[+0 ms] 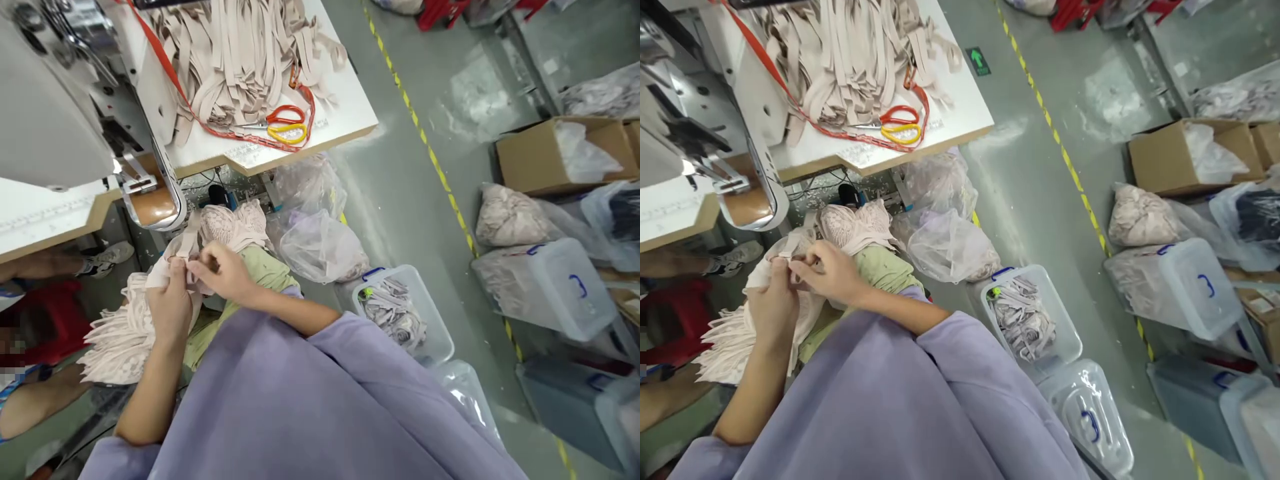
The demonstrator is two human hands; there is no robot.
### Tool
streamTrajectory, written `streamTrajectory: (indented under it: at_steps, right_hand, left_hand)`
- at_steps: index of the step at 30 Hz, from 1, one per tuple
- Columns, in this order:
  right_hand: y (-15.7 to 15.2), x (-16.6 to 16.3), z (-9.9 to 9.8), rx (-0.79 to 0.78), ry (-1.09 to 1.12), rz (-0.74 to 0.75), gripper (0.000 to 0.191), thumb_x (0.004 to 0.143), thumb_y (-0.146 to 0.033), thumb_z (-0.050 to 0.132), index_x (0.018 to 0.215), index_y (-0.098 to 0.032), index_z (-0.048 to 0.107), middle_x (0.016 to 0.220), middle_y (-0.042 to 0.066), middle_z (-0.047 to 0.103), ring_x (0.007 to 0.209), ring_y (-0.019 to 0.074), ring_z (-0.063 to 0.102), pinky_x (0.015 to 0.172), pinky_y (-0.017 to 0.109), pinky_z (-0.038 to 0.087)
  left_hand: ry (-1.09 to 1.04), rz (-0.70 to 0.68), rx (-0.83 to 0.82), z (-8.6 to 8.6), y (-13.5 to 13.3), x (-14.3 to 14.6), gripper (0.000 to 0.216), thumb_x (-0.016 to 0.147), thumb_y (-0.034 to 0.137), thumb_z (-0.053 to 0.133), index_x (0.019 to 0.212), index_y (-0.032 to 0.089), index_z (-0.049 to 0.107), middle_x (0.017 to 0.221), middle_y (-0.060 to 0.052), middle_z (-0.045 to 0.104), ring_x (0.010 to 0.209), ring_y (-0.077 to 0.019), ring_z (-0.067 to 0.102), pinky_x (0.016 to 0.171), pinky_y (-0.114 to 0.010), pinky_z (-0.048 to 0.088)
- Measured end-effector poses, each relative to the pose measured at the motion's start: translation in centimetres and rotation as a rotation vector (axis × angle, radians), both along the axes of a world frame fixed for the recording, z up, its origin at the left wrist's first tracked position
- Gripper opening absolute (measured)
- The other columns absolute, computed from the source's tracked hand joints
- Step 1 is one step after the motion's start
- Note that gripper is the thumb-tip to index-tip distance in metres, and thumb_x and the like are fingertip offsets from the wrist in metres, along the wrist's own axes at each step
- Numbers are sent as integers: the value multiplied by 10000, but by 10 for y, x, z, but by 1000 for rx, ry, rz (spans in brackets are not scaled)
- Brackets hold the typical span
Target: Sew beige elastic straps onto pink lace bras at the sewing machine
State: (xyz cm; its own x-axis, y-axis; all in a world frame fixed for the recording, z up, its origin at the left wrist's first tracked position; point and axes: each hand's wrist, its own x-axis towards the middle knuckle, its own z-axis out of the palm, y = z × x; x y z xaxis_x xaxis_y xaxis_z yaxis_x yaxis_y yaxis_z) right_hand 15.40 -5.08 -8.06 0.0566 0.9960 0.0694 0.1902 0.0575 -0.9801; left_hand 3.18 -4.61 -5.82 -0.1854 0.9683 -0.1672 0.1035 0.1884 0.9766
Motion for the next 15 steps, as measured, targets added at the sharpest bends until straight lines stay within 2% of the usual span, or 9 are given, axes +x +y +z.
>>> streamTrajectory:
  at_steps: [2, 4, 6, 8, 12, 14, 15]
  right_hand:
    - [7, 23, 7, 114, -85, 44, 281, 928, -501, 576, 903, -223, 539, 996, 30, 589, 1039, 175, 553, 980, 320, 447]
    - [16, 45, 17, 185, -110, 270, 276, 895, -482, 633, 1003, -232, 586, 1100, 41, 603, 1125, 199, 539, 1028, 347, 427]
    - [24, 58, 27, 174, -89, 566, 258, 901, -460, 625, 1029, -238, 604, 1064, 29, 624, 1033, 187, 573, 942, 321, 467]
    - [28, 62, 36, 116, -73, 730, 226, 919, -431, 593, 1014, -226, 596, 972, 12, 625, 878, 158, 578, 815, 282, 478]
    - [26, 57, 39, -15, -43, 772, 251, 899, -407, 627, 1032, -214, 537, 933, 0, 600, 778, 131, 543, 717, 252, 438]
    - [23, 55, 32, -93, -21, 694, 212, 905, -388, 614, 983, -214, 521, 890, -7, 594, 740, 125, 529, 687, 246, 422]
    - [21, 55, 28, -115, -19, 606, 186, 903, -369, 605, 947, -214, 513, 856, -14, 583, 709, 120, 514, 666, 244, 411]
  left_hand:
    - [171, -194, 57, 7, 3, -10, 291, 924, 430, 597, 832, 164, 671, 754, 19, 646, 707, -106, 575, 706, -208, 487]
    - [264, -373, 82, 14, 5, -18, 337, 929, 439, 575, 735, 169, 629, 653, 19, 610, 621, -112, 545, 630, -218, 463]
    - [283, -487, 50, 22, 4, -24, 357, 920, 431, 576, 668, 179, 592, 553, 21, 568, 532, -117, 517, 557, -229, 437]
    - [262, -532, -8, 29, 2, -25, 329, 892, 417, 607, 659, 186, 591, 488, 31, 528, 462, -113, 472, 489, -231, 395]
    - [163, -576, -78, 36, 1, -27, 337, 876, 456, 623, 684, 179, 616, 512, 23, 526, 478, -107, 450, 469, -233, 354]
    - [87, -578, -155, 37, 2, -31, 404, 918, 528, 545, 760, 168, 643, 605, -10, 605, 483, -104, 448, 470, -243, 353]
    - [42, -566, -208, 37, 2, -34, 442, 932, 567, 499, 854, 165, 664, 667, -28, 653, 468, -102, 442, 460, -249, 347]
